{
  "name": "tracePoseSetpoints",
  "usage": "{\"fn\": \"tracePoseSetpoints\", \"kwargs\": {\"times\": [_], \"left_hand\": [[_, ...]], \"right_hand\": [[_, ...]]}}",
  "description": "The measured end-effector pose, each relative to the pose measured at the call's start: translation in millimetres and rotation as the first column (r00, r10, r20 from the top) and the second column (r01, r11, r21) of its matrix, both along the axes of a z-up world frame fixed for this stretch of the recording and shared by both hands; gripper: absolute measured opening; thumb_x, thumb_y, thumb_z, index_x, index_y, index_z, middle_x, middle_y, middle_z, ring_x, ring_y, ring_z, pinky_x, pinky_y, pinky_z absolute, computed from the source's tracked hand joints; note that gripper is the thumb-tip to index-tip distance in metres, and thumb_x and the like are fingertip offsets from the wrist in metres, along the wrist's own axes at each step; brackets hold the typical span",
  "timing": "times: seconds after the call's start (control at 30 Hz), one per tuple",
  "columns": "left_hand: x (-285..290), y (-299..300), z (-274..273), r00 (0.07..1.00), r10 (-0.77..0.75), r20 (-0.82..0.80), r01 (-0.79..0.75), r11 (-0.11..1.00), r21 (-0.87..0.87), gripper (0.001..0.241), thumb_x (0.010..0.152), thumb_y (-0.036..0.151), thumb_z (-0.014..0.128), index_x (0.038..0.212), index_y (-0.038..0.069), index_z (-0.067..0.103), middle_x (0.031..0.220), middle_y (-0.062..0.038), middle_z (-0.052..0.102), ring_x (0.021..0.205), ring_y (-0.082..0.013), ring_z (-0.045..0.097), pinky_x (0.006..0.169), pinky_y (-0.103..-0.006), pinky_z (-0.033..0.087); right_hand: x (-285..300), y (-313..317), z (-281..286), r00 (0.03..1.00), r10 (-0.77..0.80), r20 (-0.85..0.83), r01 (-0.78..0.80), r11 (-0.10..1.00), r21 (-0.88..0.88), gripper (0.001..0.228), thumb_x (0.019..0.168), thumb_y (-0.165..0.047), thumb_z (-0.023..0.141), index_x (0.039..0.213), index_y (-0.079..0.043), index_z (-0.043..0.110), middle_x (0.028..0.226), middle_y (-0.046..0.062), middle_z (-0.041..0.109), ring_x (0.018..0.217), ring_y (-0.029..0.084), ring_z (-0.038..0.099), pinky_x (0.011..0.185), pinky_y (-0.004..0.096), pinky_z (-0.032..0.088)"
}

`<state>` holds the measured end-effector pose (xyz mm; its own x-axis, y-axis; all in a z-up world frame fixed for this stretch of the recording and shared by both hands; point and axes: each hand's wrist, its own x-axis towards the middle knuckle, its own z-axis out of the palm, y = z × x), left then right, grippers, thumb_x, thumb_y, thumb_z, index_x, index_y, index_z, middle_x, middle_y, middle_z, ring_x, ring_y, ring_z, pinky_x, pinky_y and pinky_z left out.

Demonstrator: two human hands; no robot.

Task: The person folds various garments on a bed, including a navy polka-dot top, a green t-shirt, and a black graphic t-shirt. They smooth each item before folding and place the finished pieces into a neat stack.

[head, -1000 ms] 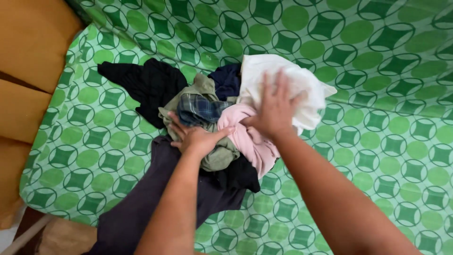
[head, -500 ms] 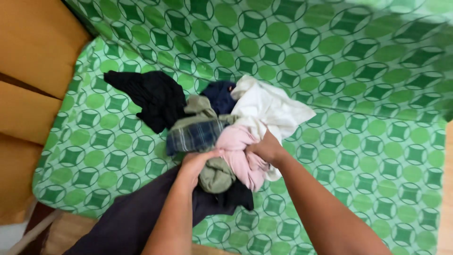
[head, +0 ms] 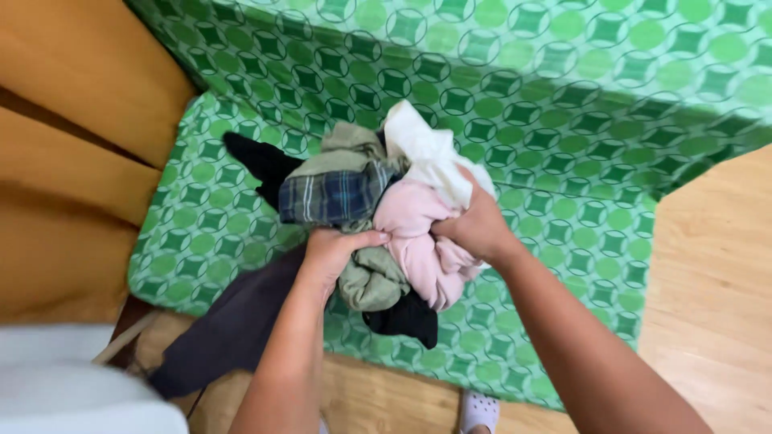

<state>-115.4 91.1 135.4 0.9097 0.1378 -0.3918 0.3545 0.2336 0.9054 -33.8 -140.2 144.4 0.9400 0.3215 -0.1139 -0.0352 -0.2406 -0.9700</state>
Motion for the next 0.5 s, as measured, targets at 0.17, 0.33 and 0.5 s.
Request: {"fn": "tracePoseSetpoints", "kwargs": {"times": [0.17, 0.33, 0.5], "left_hand": [[-24.5, -33.6, 70.8, 0.991, 0.027, 0.134, -0.027, 1.0, -0.006, 0.043, 0.062, 0.006, 0.089, 0.103, -0.001, 0.077, 0.103, -0.006, 0.078, 0.089, -0.017, 0.072, 0.083, -0.0329, 0.059], [-44.6, -79.0, 143.7, 0.969, 0.06, 0.242, -0.07, 0.997, 0.032, 0.045, 0.063, 0.004, 0.089, 0.105, -0.001, 0.076, 0.106, -0.005, 0.077, 0.092, -0.0151, 0.071, 0.085, -0.0318, 0.058], [-62.2, -117.6, 191.0, 0.968, 0.085, 0.238, -0.084, 0.996, -0.016, 0.042, 0.064, 0.003, 0.089, 0.104, -0.003, 0.076, 0.104, -0.008, 0.078, 0.09, -0.0178, 0.072, 0.082, -0.0326, 0.059]], "right_hand": [[-22.4, -34.2, 94.7, 0.983, 0.053, 0.174, -0.054, 0.999, 0.001, 0.098, 0.06, 0.001, 0.08, 0.152, -0.007, 0.046, 0.133, 0.006, 0.063, 0.122, 0.018, 0.06, 0.105, 0.032, 0.048], [-36.7, -72.2, 171.1, 0.962, 0.094, 0.256, -0.092, 0.996, -0.018, 0.096, 0.06, 0.002, 0.08, 0.15, -0.008, 0.048, 0.135, 0.005, 0.062, 0.125, 0.018, 0.059, 0.107, 0.032, 0.047], [-50.6, -108.3, 217.8, 0.959, 0.115, 0.261, -0.11, 0.993, -0.034, 0.095, 0.061, 0.001, 0.081, 0.149, -0.01, 0.049, 0.134, 0.006, 0.063, 0.124, 0.018, 0.06, 0.105, 0.033, 0.048]]}}
